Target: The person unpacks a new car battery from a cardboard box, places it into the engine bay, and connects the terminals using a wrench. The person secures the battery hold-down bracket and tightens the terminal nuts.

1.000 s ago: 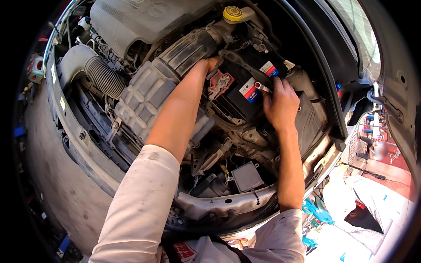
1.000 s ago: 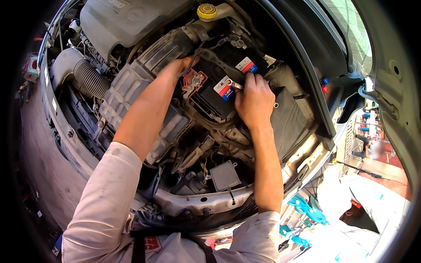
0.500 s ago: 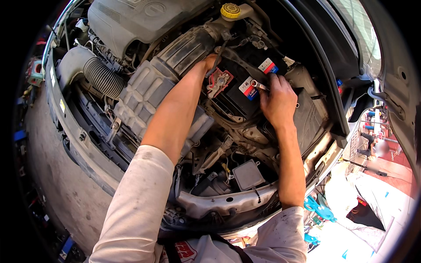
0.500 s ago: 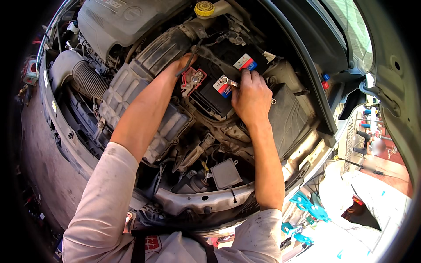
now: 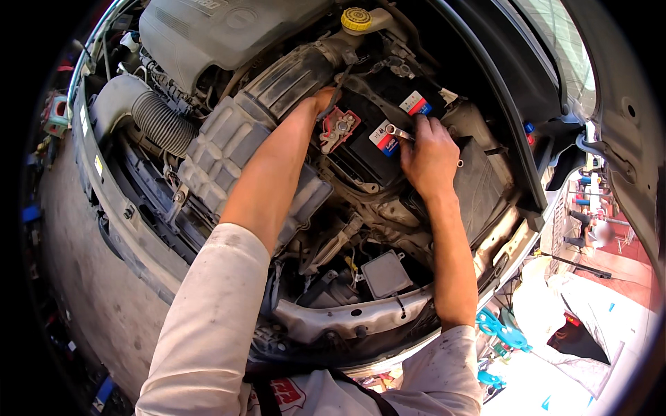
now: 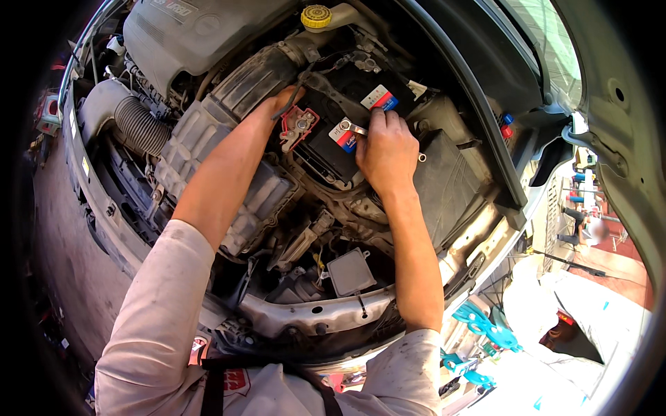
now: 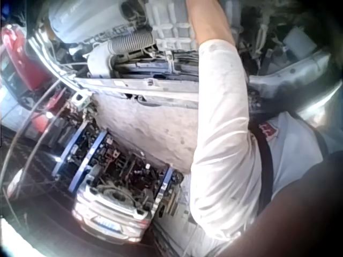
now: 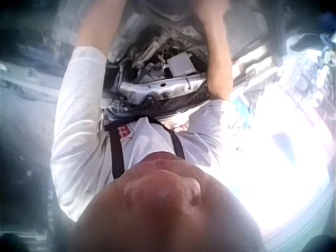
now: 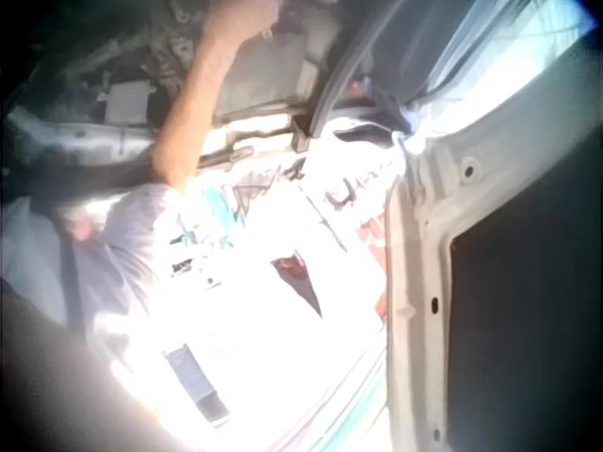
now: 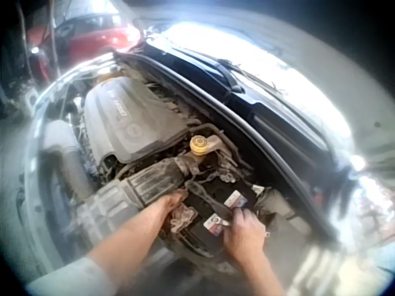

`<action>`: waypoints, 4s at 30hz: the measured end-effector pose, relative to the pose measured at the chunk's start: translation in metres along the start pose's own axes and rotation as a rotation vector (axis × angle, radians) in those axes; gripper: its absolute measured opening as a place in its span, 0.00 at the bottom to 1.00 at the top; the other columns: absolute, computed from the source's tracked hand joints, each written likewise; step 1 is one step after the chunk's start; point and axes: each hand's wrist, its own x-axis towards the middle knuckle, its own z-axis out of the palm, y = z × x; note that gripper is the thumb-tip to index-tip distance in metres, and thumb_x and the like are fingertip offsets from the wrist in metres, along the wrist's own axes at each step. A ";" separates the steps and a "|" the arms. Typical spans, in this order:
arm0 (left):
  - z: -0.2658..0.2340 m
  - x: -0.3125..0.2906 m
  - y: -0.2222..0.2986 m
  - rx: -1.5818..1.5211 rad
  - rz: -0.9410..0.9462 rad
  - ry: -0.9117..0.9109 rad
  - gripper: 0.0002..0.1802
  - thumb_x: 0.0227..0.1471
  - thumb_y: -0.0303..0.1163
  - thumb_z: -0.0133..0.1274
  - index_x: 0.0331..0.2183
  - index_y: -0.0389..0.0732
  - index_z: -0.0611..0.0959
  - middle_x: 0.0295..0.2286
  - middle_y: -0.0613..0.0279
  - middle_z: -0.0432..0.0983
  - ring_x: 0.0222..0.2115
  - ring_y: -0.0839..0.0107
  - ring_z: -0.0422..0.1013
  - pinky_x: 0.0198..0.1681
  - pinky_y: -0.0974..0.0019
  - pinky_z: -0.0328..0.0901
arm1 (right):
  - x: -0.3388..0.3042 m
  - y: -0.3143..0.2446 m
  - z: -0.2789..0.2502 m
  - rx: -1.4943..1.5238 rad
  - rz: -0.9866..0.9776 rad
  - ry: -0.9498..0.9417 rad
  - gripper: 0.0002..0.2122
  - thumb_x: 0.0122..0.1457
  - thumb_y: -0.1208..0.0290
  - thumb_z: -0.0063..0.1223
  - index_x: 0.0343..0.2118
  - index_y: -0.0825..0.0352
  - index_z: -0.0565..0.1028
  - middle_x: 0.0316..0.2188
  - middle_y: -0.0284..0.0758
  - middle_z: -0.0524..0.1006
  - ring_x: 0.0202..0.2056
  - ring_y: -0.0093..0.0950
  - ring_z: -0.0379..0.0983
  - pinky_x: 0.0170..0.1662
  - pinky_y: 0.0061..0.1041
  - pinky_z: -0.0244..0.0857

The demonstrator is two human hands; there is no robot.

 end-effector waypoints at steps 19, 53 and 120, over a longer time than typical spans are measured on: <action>-0.079 -0.063 0.127 -0.674 -0.517 0.103 0.19 0.63 0.40 0.44 0.44 0.37 0.80 0.33 0.57 0.79 0.27 0.69 0.74 0.27 0.68 0.68 | 0.002 0.024 -0.010 -0.059 0.119 -0.064 0.17 0.55 0.61 0.62 0.42 0.68 0.76 0.34 0.46 0.79 0.36 0.48 0.75 0.38 0.44 0.69; -0.217 -0.143 0.134 -0.953 -0.093 0.394 0.20 0.56 0.35 0.49 0.39 0.25 0.82 0.35 0.43 0.82 0.37 0.56 0.80 0.44 0.63 0.75 | 0.003 0.024 0.002 -0.054 0.265 -0.294 0.19 0.53 0.57 0.66 0.44 0.62 0.80 0.33 0.48 0.81 0.38 0.49 0.78 0.41 0.41 0.71; -0.074 -0.056 0.100 -0.843 -0.517 -0.004 0.20 0.55 0.41 0.56 0.45 0.40 0.84 0.41 0.54 0.80 0.36 0.61 0.76 0.35 0.58 0.71 | 0.003 0.013 -0.009 -0.029 0.199 -0.289 0.12 0.56 0.63 0.60 0.32 0.68 0.76 0.25 0.47 0.80 0.31 0.48 0.78 0.34 0.45 0.71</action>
